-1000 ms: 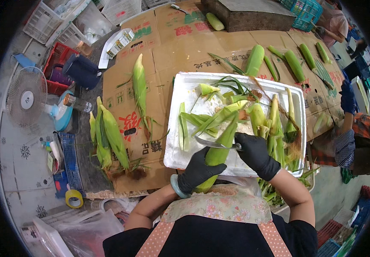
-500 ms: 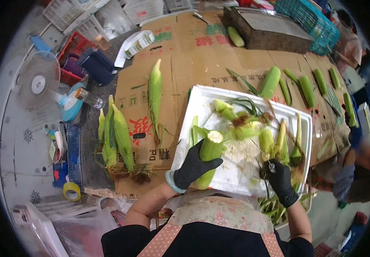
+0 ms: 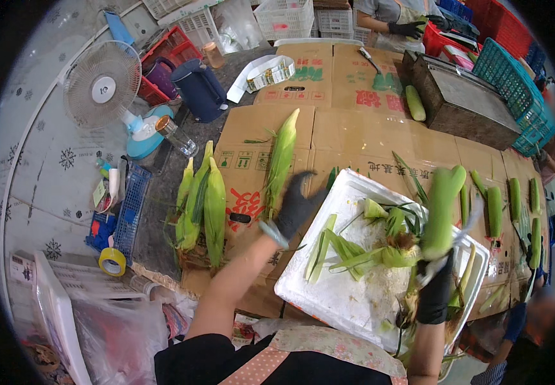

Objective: The person shucks corn cobs by removing husks and silk using a knife and hands. They work at a table in a busy market, placing husks into a tray and finished cobs into a crate.

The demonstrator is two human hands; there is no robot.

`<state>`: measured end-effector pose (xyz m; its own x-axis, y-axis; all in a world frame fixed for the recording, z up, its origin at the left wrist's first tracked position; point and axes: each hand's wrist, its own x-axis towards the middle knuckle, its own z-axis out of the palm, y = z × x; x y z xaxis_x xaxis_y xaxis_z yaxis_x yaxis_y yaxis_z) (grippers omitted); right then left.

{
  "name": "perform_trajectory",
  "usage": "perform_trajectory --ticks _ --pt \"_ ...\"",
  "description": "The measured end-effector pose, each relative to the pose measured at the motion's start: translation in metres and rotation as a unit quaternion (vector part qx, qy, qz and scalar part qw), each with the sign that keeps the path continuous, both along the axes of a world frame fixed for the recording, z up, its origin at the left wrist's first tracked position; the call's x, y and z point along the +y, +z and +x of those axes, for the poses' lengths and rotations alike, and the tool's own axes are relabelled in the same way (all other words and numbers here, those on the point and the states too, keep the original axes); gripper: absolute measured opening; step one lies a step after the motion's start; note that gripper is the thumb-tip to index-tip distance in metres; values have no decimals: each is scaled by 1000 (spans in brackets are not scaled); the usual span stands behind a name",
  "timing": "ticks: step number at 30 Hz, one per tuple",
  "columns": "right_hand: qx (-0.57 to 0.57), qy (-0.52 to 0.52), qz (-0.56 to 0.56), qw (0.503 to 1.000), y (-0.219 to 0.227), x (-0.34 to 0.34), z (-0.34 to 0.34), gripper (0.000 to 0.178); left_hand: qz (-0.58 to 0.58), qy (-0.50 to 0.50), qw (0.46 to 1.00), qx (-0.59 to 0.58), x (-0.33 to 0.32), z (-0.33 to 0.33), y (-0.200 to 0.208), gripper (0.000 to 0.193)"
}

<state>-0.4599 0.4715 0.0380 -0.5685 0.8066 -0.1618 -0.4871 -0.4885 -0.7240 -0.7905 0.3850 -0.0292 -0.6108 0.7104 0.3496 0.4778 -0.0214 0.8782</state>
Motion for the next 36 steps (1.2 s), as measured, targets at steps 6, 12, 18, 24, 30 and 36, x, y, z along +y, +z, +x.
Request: perform_trajectory --ticks 6,12,18,24,30,36 --pt "-241 26 112 964 19 1 -35 39 -325 275 876 225 30 -86 -5 63" --pt "-363 136 532 753 -25 -50 -107 41 -301 135 943 47 17 -178 -55 46" --pt "-456 164 557 674 -52 -46 -80 31 -159 -94 886 -425 -29 -108 36 43" --pt "-535 276 465 649 19 -43 -5 27 -165 -164 856 -461 -77 -2 80 50" --pt "-436 25 545 716 61 -53 -24 15 -209 -261 921 -200 -76 94 88 58" --pt "-477 11 575 665 48 -60 -35 16 -192 -286 931 -117 -92 117 94 57"
